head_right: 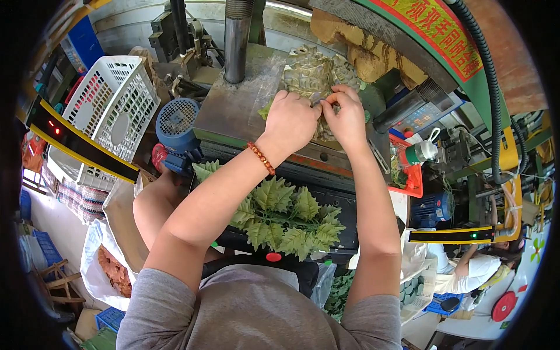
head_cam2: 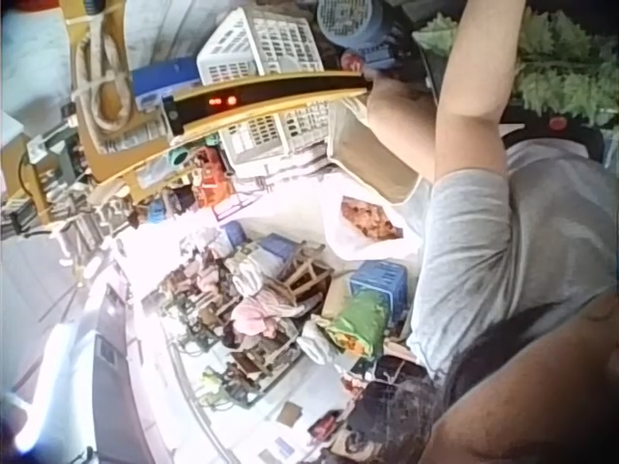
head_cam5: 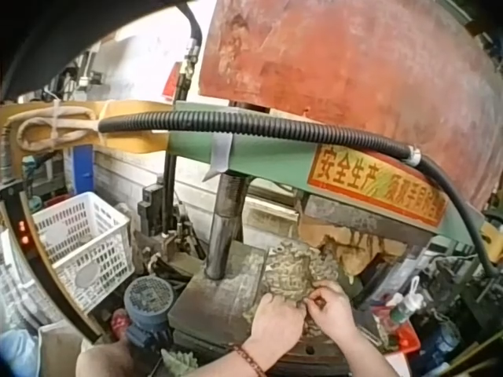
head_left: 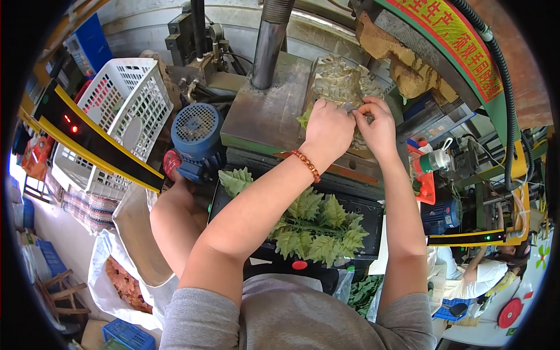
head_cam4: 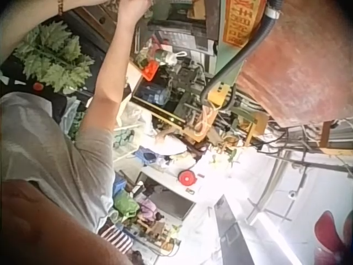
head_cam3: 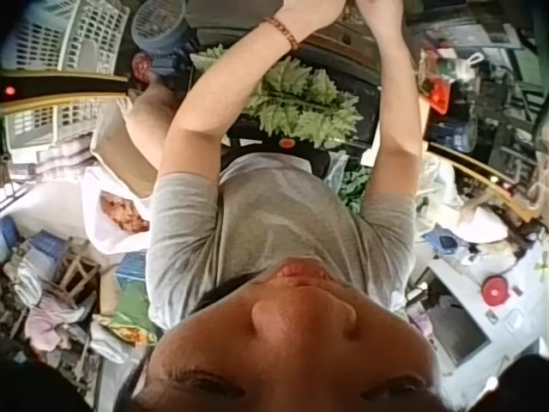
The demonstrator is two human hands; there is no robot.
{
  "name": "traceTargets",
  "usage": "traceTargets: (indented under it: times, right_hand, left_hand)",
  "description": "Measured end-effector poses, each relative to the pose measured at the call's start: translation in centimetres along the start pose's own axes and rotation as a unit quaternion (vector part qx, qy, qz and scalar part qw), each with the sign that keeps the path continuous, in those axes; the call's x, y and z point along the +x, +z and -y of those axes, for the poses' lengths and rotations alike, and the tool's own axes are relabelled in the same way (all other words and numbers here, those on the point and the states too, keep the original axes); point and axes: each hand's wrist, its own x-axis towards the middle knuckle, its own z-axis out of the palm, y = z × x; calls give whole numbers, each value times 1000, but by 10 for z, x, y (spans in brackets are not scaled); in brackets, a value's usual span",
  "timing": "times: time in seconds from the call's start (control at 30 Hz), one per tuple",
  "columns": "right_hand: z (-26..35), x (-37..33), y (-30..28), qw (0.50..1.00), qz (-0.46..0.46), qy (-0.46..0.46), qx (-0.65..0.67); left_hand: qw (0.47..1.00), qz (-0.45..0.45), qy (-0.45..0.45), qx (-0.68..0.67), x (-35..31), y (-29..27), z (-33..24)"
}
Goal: Assembling green artificial leaves onto plastic stems using a heat-press assembly machine.
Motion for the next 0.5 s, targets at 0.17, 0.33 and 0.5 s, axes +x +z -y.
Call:
traceTargets:
  times: [0.17, 0.33, 0.5]
  right_hand:
    - [-2, -2, 3, 1000, -2, -2, -22]
    - [-6, 0, -1, 998, 19, -52, -37]
    - [-6, 1, -2, 995, 22, -88, -50]
  left_hand:
    - [1000, -16, -6, 1, 0, 1, -1]
    - [1000, -21, -9, -7, 0, 2, -2]
    - [999, -28, -14, -12, 0, 3, -3]
